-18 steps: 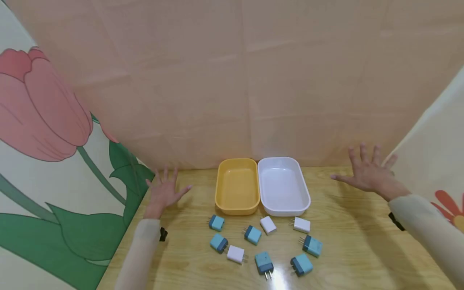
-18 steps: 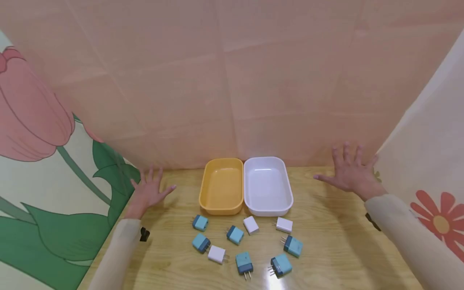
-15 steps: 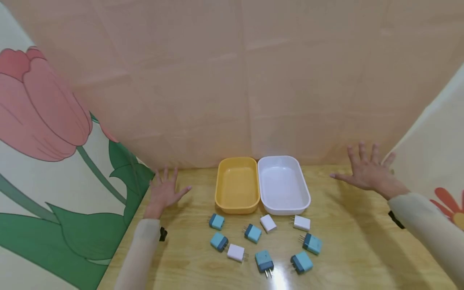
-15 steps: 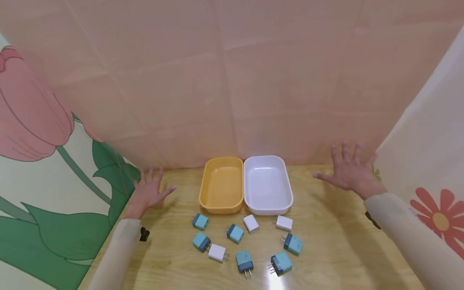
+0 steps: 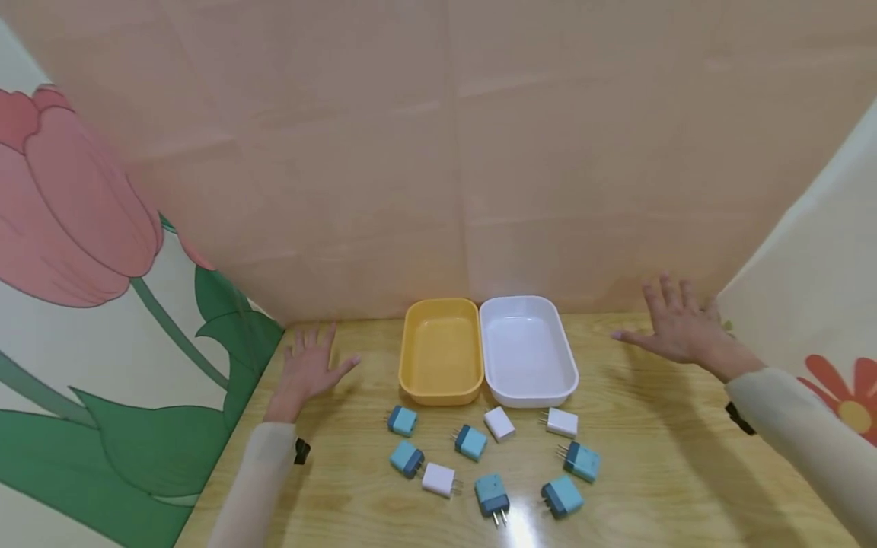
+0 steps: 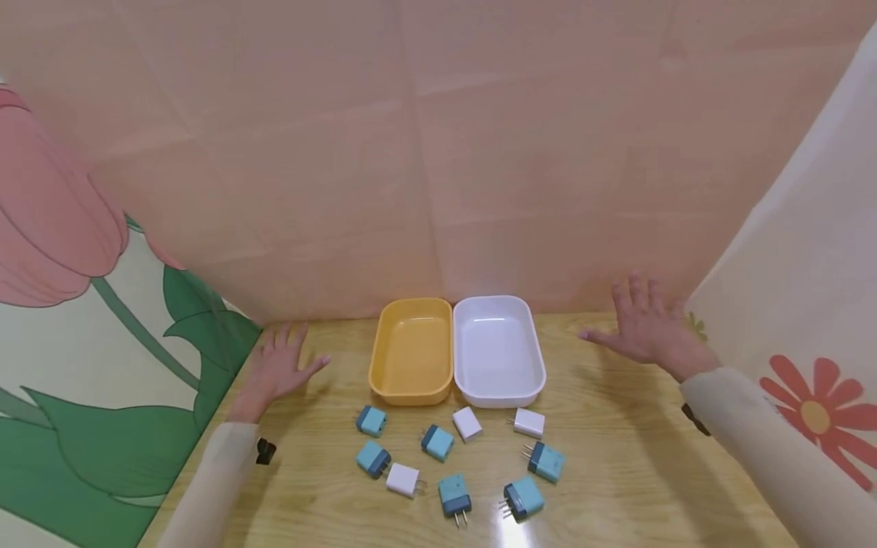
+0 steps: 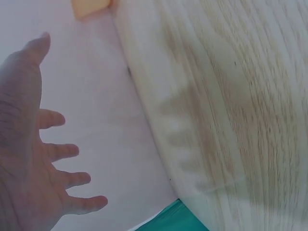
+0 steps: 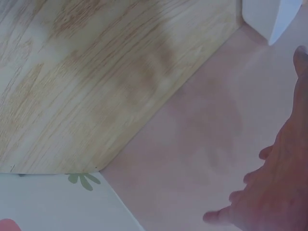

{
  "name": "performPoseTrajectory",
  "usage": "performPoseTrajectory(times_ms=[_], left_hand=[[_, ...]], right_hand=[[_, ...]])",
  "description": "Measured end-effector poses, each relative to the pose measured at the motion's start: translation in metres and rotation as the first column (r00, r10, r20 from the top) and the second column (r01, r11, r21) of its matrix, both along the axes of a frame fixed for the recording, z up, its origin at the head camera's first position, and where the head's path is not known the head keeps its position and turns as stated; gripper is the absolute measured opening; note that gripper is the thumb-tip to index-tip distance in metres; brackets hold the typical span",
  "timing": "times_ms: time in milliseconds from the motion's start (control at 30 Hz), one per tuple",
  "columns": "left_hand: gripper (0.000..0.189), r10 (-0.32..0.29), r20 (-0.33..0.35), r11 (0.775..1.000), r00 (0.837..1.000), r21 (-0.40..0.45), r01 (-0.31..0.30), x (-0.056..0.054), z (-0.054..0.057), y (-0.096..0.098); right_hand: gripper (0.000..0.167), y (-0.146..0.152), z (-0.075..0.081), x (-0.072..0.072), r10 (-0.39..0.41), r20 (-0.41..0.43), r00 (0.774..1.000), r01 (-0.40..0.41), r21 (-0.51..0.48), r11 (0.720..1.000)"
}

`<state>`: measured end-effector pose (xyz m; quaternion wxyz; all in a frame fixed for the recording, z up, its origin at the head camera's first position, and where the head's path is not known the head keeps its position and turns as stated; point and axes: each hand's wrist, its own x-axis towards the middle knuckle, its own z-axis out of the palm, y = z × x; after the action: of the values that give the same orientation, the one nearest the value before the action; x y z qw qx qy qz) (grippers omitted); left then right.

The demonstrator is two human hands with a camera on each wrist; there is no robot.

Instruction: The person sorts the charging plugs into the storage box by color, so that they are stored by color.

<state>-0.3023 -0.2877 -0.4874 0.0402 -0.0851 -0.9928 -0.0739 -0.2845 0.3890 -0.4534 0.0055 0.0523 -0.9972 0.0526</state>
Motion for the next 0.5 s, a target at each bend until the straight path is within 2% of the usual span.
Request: performPoseTrajectory(times_ms=[133, 233, 333, 500], left_hand=[[0.098, -0.008, -0.005, 0.999, 1.000, 0.043, 0.008, 0.003, 0.000, 0.002], [0.091, -0.022, -0.010, 0.998, 1.000, 0.057, 0.022, 0.006, -0.001, 0.002], [0.079, -0.039, -0.004, 0.997, 0.999, 0.063, 0.039, 0.008, -0.002, 0.004], [0.059, -0.063, 0.033, 0.989, 0.997, 0.135, 0.058, 0.012, 0.000, 0.009]], right_hand=[[0.129, -0.003, 0.001, 0.000, 0.024, -0.026, 0.999, -0.025, -0.007, 1.000], [0.128, -0.007, 0.002, 0.001, 0.036, -0.006, 0.999, -0.036, -0.012, 0.999], [0.127, -0.013, 0.003, 0.003, 0.049, 0.048, 0.998, -0.044, -0.091, 0.995], [0.124, -0.030, 0.001, 0.005, 0.104, 0.105, 0.989, -0.072, -0.268, 0.961]])
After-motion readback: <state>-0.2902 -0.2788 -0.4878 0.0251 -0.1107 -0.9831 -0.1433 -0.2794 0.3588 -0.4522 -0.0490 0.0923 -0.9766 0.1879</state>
